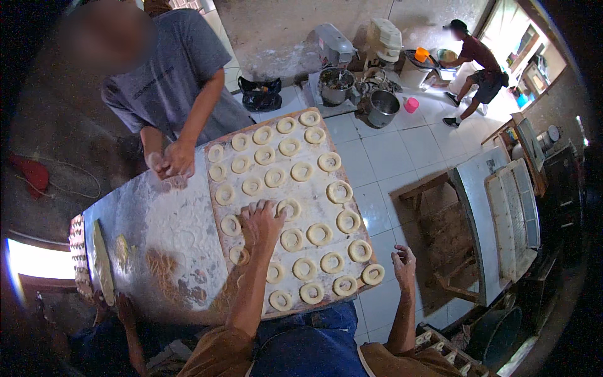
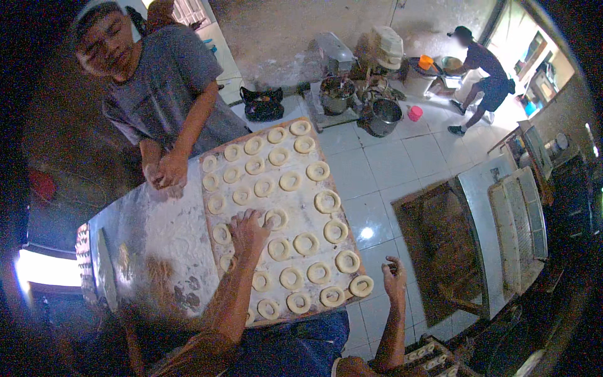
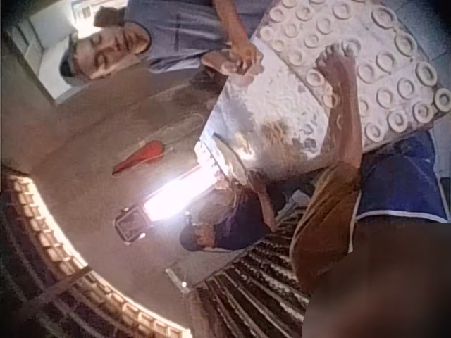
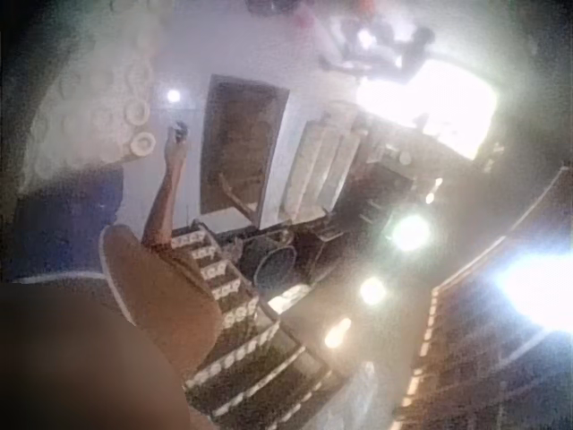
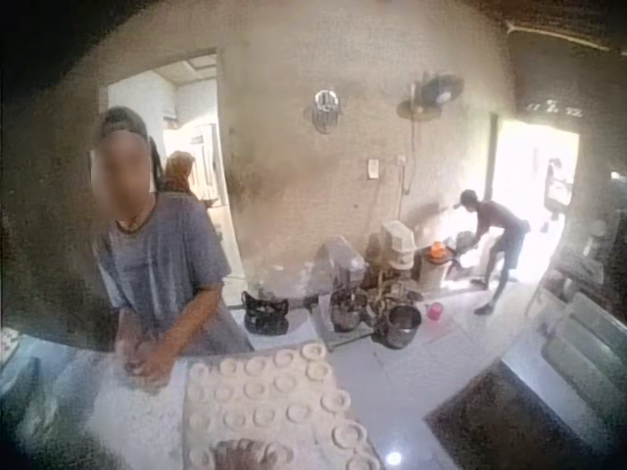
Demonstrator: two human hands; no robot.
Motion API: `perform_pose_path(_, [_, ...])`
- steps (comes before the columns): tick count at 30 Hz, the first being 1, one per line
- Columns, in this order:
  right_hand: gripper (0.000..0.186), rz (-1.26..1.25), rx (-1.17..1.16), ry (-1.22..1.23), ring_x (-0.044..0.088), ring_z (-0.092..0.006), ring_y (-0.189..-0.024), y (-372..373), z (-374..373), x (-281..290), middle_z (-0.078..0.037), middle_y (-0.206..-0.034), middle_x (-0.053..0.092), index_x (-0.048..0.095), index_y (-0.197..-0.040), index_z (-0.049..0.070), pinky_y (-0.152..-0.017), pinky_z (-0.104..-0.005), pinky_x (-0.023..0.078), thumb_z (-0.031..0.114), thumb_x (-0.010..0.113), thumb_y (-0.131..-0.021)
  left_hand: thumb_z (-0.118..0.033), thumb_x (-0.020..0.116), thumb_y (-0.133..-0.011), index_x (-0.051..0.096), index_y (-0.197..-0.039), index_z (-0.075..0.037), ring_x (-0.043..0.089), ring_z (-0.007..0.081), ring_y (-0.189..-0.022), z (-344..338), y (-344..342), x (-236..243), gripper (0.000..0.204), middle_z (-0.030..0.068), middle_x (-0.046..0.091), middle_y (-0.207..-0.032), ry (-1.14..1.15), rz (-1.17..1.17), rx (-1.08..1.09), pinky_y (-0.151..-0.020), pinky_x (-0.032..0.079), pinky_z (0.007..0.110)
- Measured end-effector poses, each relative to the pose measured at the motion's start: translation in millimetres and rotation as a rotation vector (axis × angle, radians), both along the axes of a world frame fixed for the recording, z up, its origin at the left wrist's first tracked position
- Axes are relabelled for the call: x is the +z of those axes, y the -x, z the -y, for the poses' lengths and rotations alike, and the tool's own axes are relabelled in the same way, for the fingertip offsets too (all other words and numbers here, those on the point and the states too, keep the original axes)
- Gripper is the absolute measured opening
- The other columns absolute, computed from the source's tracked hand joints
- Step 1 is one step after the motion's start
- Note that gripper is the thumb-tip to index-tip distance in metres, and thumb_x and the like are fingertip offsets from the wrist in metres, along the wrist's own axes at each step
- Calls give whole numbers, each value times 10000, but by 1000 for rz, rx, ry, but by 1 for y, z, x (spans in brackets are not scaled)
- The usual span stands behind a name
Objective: The person shapes small dough pieces into ring shapes by hand and places them on a wooden board. Another person assists by arranging the shaped dough. The finished trays are moved to a multi-tiered wooden rack.
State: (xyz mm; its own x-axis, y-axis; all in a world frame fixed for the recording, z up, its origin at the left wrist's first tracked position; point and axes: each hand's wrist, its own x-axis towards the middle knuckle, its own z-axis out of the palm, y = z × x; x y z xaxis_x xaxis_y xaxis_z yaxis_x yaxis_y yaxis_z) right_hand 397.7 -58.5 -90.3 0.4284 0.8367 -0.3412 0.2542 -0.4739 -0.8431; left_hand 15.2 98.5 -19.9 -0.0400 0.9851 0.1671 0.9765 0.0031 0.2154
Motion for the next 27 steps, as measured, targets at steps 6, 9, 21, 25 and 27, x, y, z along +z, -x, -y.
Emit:
perform_pose_path(6, [261, 90, 55, -127, 582, -146, -751, 15, -5, 11, -75, -814, 628, 613, -1119, 29, -694, -312, 483, 123, 626, -875, -416, 663, -816, 679, -1015, -134, 549, 273, -1080, -7, 7, -9, 345, 51, 669, -1054, 13, -15, 11, -968, 353, 450])
perform_pose_path(9, [248, 204, 135, -111, 585, -141, -741, 21, -2, 18, -72, -801, 633, 614, -1110, 23, -683, -311, 487, 123, 627, -883, -413, 665, -804, 689, -986, -142, 549, 266, -1046, -12, 4, -10, 327, 29, 672, -965, 122, -95, 82, -900, 392, 483])
perform_pose_path(21, [234, 68, 176, -132, 632, -133, -753, 45, 48, 36, -85, -864, 672, 609, -1095, 14, -670, -284, 516, 93, 653, -878, -252, 650, -829, 633, -1028, -75, 540, 331, -1046, 107, 41, 2, 267, 115, 619, -1050, -29, 218, 39, -974, 343, 460])
perform_pose_path(25, [247, 106, 147, -197, 645, -143, -758, 49, 59, 20, -94, -879, 677, 599, -1100, 14, -679, -288, 528, 99, 654, -874, -225, 637, -823, 649, -1007, -74, 541, 332, -1027, 152, 75, -9, 238, 117, 621, -1010, -41, 215, 154, -983, 331, 468])
perform_pose_path(27, [243, 100, 125, -236, 651, -146, -761, 50, 58, 18, -102, -896, 681, 600, -1094, 16, -685, -294, 534, 100, 652, -872, -228, 631, -822, 656, -1000, -73, 538, 337, -1034, 169, 88, -7, 237, 119, 621, -1001, -32, 216, 187, -992, 324, 471])
